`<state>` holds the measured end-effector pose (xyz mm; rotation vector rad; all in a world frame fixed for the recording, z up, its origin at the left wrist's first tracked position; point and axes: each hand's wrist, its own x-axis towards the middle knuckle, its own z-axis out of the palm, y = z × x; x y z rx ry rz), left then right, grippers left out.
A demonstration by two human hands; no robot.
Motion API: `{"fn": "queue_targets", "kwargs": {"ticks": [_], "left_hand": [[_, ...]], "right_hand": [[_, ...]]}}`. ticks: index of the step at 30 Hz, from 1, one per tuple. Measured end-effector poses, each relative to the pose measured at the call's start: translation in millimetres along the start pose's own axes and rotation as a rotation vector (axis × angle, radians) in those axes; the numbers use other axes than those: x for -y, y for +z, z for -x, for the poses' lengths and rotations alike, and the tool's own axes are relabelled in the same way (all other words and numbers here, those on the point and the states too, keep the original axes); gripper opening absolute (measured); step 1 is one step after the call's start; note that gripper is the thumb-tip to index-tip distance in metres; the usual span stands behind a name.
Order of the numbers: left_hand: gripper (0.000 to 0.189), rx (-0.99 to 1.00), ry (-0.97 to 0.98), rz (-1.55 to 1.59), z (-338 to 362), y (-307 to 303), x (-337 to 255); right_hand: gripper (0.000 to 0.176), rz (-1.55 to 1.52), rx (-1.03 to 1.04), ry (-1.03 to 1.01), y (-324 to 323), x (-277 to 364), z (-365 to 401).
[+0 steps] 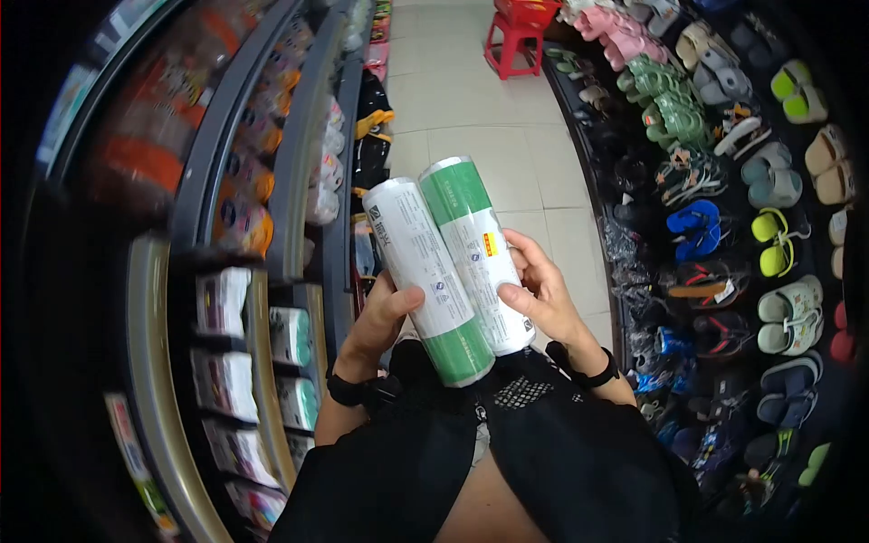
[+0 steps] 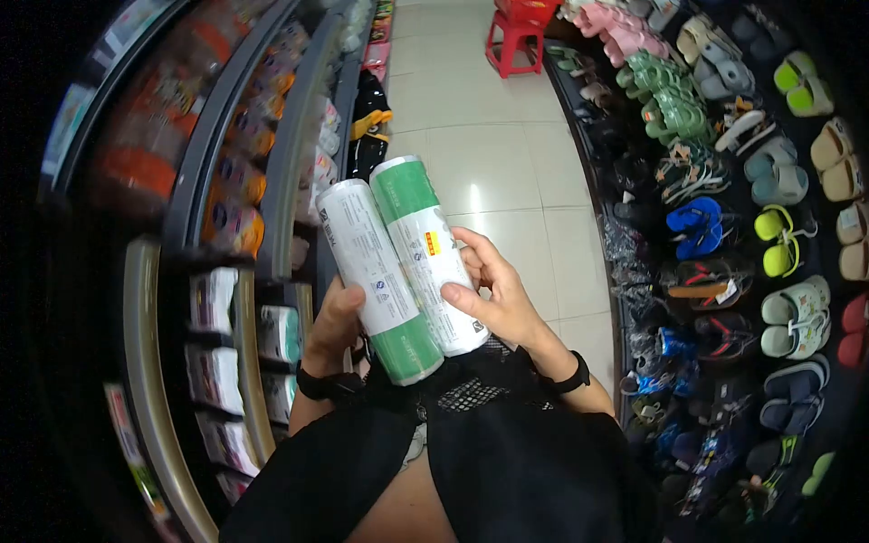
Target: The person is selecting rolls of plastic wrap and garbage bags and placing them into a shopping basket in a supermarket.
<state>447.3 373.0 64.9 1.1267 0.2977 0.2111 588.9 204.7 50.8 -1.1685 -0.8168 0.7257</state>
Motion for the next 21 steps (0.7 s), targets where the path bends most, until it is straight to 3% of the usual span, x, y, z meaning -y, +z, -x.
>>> {"fn": "queue_targets", "kwargs": {"ticks": [5,11,18,21], "left_hand": [[0.082,0.144,-0.173,0.008,-96.2,-24.5,-20.0],[0.081,0.165,-0.260,0.013,-203.3,-46.4,-38.2],[0.087,-0.058,-0.161,-0.010,-338.5,-84.8,-69.0],[0.089,-0.031,-0.127,0.023,-409.7,-108.5,-94.1]], "right_hand": [[0.064,0.073,-0.148,0.043,-31.2,-8.4,-56.9],[0.065,0.023,-0.214,0.056,-78.4,-37.0,-144.8],[0.066,-0.050,-0.091,0.113,-140.4,-52.9,-304.7],[0.063,-0.183,-0.043,0.133,-174.3,-42.8,-385.0]]}}
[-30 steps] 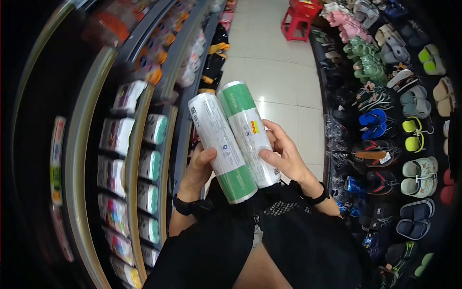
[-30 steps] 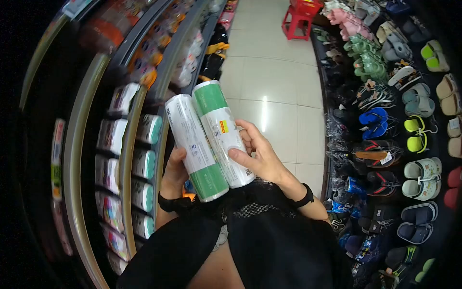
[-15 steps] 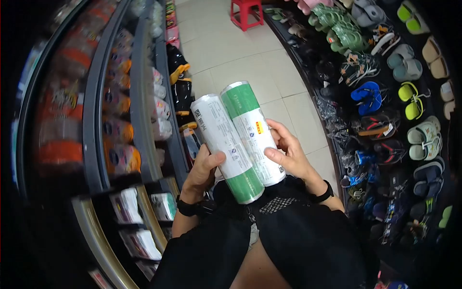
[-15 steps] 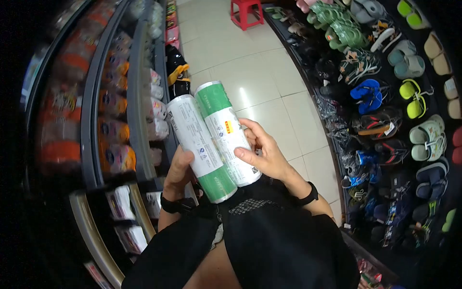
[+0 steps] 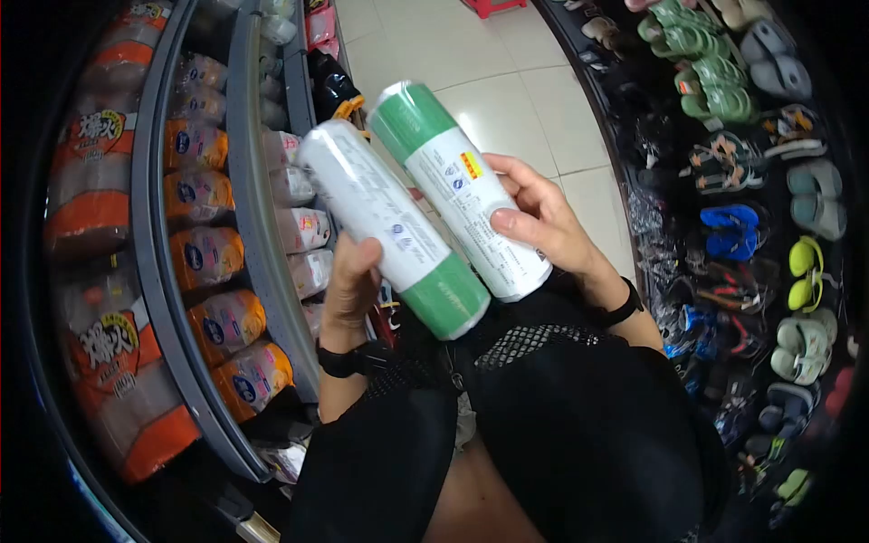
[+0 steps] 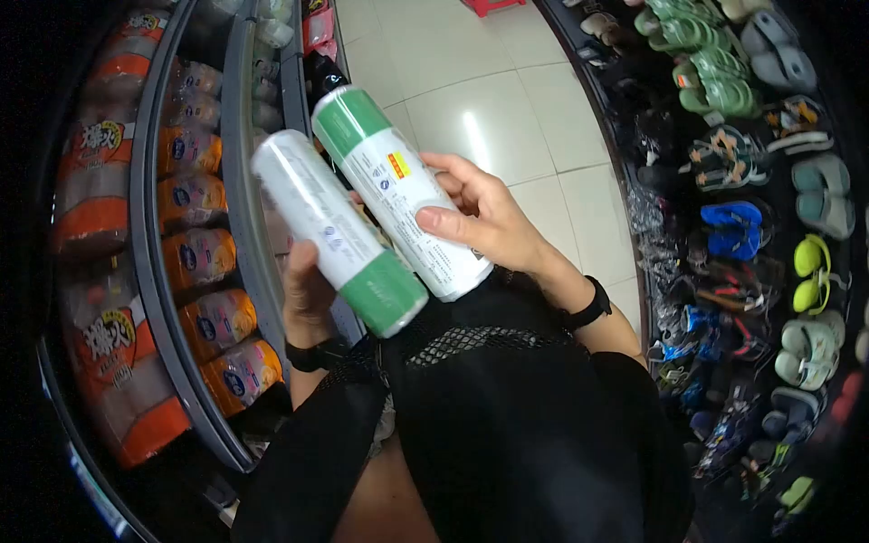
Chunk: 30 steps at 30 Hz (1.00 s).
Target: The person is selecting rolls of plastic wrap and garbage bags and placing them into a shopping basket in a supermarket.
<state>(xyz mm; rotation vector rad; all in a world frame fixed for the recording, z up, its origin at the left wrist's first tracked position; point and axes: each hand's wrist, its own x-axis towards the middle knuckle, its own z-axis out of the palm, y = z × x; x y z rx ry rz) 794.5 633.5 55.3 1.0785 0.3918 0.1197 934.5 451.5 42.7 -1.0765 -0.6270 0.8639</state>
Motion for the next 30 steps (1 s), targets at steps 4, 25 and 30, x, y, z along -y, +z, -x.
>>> {"fn": "queue_targets", "kwargs": {"ticks": [4,25,30], "left_hand": [[0.090,-0.077,0.101,-0.029,-74.5,-26.7,-48.6],[0.080,0.045,0.093,-0.070,-523.2,-178.9,-250.7],[0.079,0.178,-0.042,-0.122,-646.7,-167.0,-278.0]], "right_hand": [[0.063,0.003,0.000,-0.016,-36.3,15.9,-90.5],[0.068,0.095,-0.216,-0.051,-151.5,62.2,-532.1],[0.067,0.091,-0.311,-0.026,-205.5,67.4,-598.7]]}}
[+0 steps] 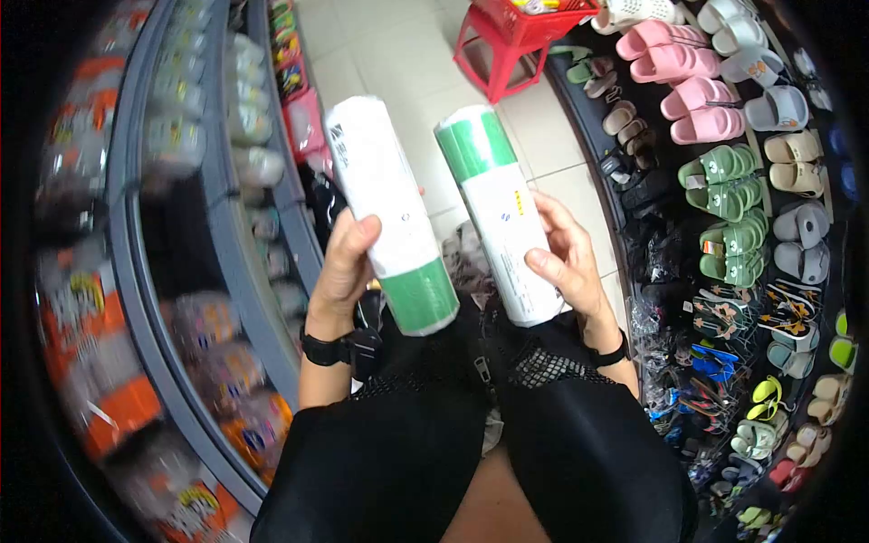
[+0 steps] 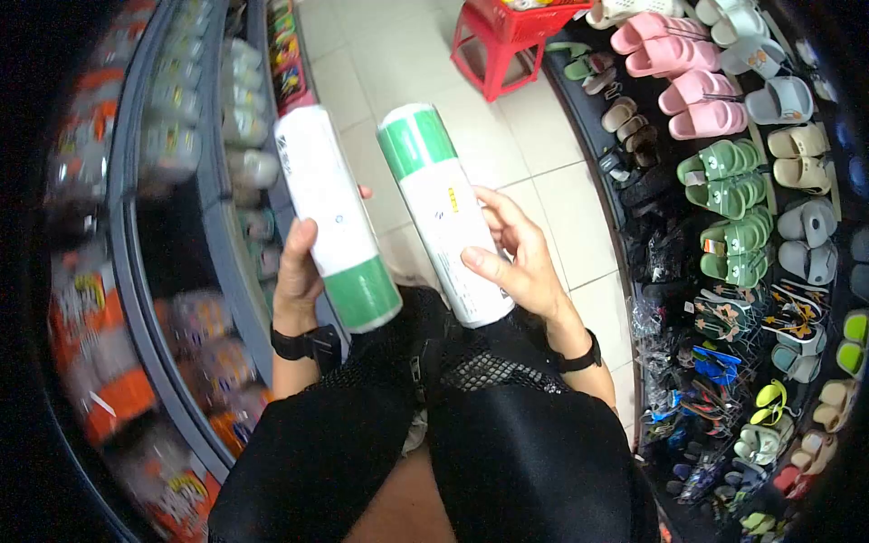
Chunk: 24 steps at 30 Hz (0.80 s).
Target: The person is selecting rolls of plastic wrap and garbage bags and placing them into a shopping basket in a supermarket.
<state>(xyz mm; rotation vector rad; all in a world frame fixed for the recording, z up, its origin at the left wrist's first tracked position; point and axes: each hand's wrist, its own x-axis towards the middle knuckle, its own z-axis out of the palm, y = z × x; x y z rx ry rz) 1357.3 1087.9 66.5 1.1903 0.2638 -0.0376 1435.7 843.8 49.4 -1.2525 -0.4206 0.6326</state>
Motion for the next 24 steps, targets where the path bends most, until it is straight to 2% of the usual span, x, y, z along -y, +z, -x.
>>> {"fn": "queue_targets", "kwargs": {"ticks": [5,7,11,12,15,17,19,24], "left_hand": [[0.081,0.095,-0.113,-0.063,-125.2,-7.9,-20.9],[0.066,0.122,-0.114,-0.040,-175.3,-10.8,-31.4],[0.065,0.083,-0.157,-0.070,-270.7,0.8,-76.3],[0.062,0.081,-0.102,-0.080,-291.7,0.0,-80.3],[0.060,0.105,-0.106,-0.136,-358.5,-9.7,-104.9],[0.057,0.133,-0.121,-0.083,-390.9,-13.8,-108.3],[0.053,0.077,-0.199,0.033,-426.1,-16.5,-110.5],[0.050,0.120,-0.334,-0.024,-552.5,-39.7,-101.3]], "right_hand": [[0.064,-0.034,-0.067,-0.005,-48.7,6.3,-104.6],[0.063,-0.008,-0.068,-0.014,-69.6,15.0,-154.8],[0.061,-0.018,-0.035,-0.007,-105.9,38.2,-255.4],[0.059,0.041,-0.008,-0.008,-116.6,43.6,-275.0],[0.058,-0.026,-0.015,-0.003,-129.3,65.0,-341.9],[0.055,-0.043,-0.011,0.016,-140.9,70.8,-370.9],[0.053,-0.121,-0.032,0.083,-157.0,63.9,-403.3],[0.051,-0.192,-0.108,0.173,-208.7,54.0,-494.7]]}}
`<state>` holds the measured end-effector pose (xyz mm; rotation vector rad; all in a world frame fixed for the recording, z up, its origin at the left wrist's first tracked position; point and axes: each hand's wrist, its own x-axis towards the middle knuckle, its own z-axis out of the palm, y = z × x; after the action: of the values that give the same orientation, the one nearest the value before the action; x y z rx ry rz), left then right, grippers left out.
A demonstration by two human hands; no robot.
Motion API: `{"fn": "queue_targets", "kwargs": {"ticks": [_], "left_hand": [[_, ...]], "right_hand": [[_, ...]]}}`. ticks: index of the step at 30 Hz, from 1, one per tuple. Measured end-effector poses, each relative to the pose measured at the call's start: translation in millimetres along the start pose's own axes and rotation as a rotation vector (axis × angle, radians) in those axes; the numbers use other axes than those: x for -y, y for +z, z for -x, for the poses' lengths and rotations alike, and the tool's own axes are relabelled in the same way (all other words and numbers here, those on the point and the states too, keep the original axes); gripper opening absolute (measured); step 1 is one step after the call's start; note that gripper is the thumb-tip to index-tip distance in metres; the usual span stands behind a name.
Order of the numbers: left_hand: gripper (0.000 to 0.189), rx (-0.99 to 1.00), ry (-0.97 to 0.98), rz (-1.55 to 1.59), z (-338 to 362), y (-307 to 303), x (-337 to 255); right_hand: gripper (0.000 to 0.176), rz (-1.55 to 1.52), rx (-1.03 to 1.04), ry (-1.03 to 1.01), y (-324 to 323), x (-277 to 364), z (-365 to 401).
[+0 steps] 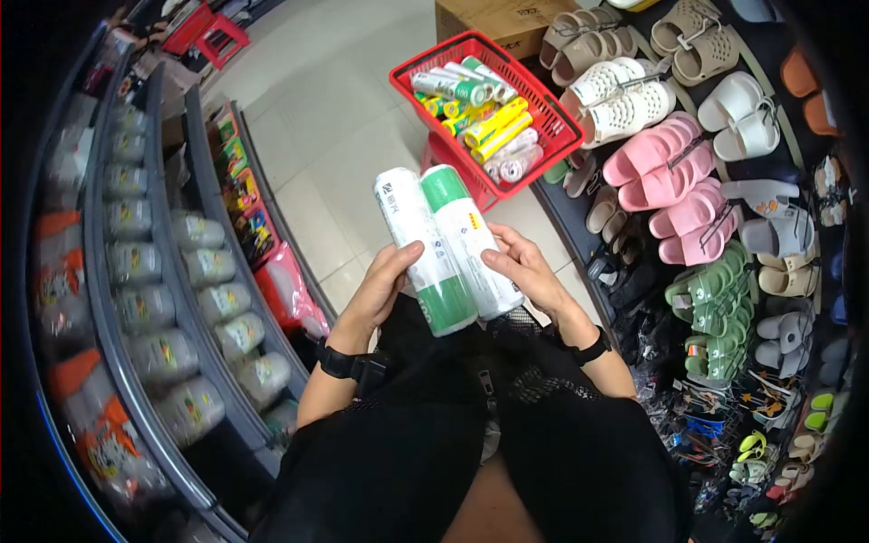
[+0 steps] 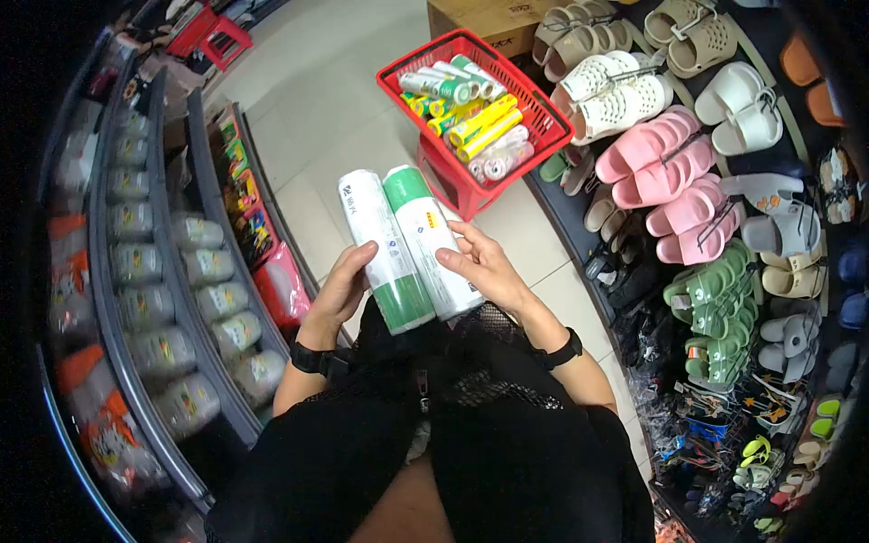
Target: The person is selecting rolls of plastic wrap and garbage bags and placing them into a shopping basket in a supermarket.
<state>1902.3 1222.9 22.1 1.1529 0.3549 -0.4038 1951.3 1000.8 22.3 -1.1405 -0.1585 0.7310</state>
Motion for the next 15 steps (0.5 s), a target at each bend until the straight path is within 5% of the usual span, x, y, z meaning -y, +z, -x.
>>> {"fn": "queue_targets", "kwargs": {"ticks": [10,15], "left_hand": [[0.049,0.175,-0.268,-0.032,-245.7,-63.6,-120.6],[0.047,0.209,-0.478,-0.059,-353.4,-93.2,-141.7]], "right_hand": [[0.053,0.145,-0.257,0.133,-71.9,62.7,-221.3],[0.060,0.520,-0.386,0.271,-118.9,72.1,-311.8]]}}
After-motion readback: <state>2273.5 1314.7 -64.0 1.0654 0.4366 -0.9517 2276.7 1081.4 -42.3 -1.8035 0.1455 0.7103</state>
